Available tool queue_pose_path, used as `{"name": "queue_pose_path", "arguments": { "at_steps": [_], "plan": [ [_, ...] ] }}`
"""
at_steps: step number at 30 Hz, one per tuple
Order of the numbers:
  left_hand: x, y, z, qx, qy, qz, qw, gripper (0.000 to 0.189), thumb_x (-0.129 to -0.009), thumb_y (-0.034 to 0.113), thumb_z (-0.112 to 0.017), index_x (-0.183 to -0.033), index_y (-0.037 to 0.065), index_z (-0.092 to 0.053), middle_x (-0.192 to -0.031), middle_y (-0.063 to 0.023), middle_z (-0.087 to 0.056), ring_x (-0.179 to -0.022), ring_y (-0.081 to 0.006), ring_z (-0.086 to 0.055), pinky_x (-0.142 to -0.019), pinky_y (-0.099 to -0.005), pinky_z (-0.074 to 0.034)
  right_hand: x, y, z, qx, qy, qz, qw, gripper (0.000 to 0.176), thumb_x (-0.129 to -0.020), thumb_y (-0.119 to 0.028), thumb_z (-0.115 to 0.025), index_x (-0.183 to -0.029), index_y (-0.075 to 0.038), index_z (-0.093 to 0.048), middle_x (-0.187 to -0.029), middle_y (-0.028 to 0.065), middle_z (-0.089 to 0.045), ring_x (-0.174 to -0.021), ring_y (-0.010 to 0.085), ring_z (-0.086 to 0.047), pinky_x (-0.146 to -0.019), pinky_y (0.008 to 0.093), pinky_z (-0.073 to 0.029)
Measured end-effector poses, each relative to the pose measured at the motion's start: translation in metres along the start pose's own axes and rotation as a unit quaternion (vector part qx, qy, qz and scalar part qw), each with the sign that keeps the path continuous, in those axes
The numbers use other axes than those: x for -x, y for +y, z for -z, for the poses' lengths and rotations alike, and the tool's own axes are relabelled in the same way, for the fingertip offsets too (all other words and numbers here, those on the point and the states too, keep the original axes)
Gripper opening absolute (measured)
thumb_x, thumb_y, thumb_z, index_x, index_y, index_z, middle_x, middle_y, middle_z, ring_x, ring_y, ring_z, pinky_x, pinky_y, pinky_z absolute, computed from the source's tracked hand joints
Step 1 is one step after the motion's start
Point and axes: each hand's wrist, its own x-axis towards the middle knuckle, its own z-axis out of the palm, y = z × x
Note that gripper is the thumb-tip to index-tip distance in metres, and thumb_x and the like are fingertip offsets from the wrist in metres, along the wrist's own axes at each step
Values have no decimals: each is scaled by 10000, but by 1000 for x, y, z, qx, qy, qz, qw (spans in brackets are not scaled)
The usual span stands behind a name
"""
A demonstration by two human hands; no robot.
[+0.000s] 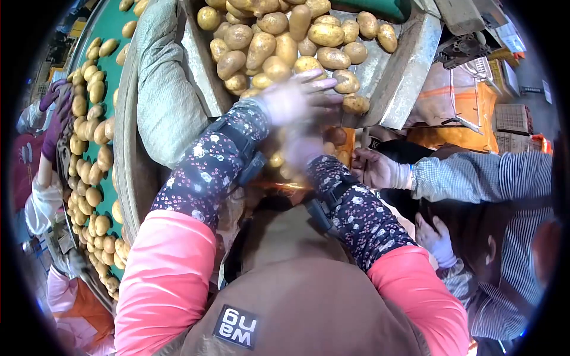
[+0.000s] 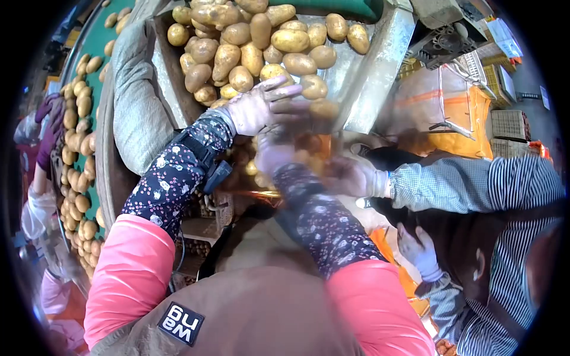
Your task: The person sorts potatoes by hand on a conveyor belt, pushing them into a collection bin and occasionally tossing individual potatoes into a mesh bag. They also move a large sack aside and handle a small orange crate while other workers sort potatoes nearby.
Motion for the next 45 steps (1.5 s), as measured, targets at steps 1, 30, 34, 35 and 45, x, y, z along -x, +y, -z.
{"name": "queue_pose_path", "arguments": {
  "at_steps": [1,30,34,35,45],
  "plan": [
    [0,1,2,9,-2,5,1000,455,-812,270,-621,-1265,234,-633,-1542,49,-399,-1489,-211,-246,-1223,-471,-215,-2,3,-1,32,-27,11,999,248,-878,-283,-625,-1005,-83,-700,-971,154,-686,-962,316,-666,-827,454,-513],
    [8,-4,-32,75,45,37,996,599,-801,200,-582,-1396,251,-544,-1550,68,-389,-1445,-257,-321,-1224,-456,-215,-27,23,73,121,-392,-114,905,500,-747,-408,-741,-1129,-86,-729,-1120,140,-715,-1015,281,-693,-900,383,-526],
    [8,-5,-25,88,23,36,995,611,-788,208,-595,-1395,236,-537,-1572,73,-347,-1453,-262,-303,-1225,-441,-217,-2,35,83,62,-336,-165,925,500,-730,-396,-758,-1114,-77,-736,-1101,143,-722,-1000,277,-698,-891,376,-532],
    [7,-3,-12,52,5,27,998,607,-781,212,-604,-1385,231,-546,-1575,74,-340,-1455,-265,-300,-1225,-439,-220,9,42,81,30,-255,-174,951,496,-676,-375,-793,-1054,-56,-750,-1027,151,-737,-948,266,-713,-858,354,-546],
    [7,-7,-27,27,26,18,999,551,-844,261,-607,-1390,238,-538,-1570,88,-337,-1453,-257,-304,-1208,-433,-263,13,20,108,153,-313,-149,926,552,-724,-508,-746,-1009,-35,-748,-1022,185,-723,-983,311,-693,-897,400,-531]
  ]
}}
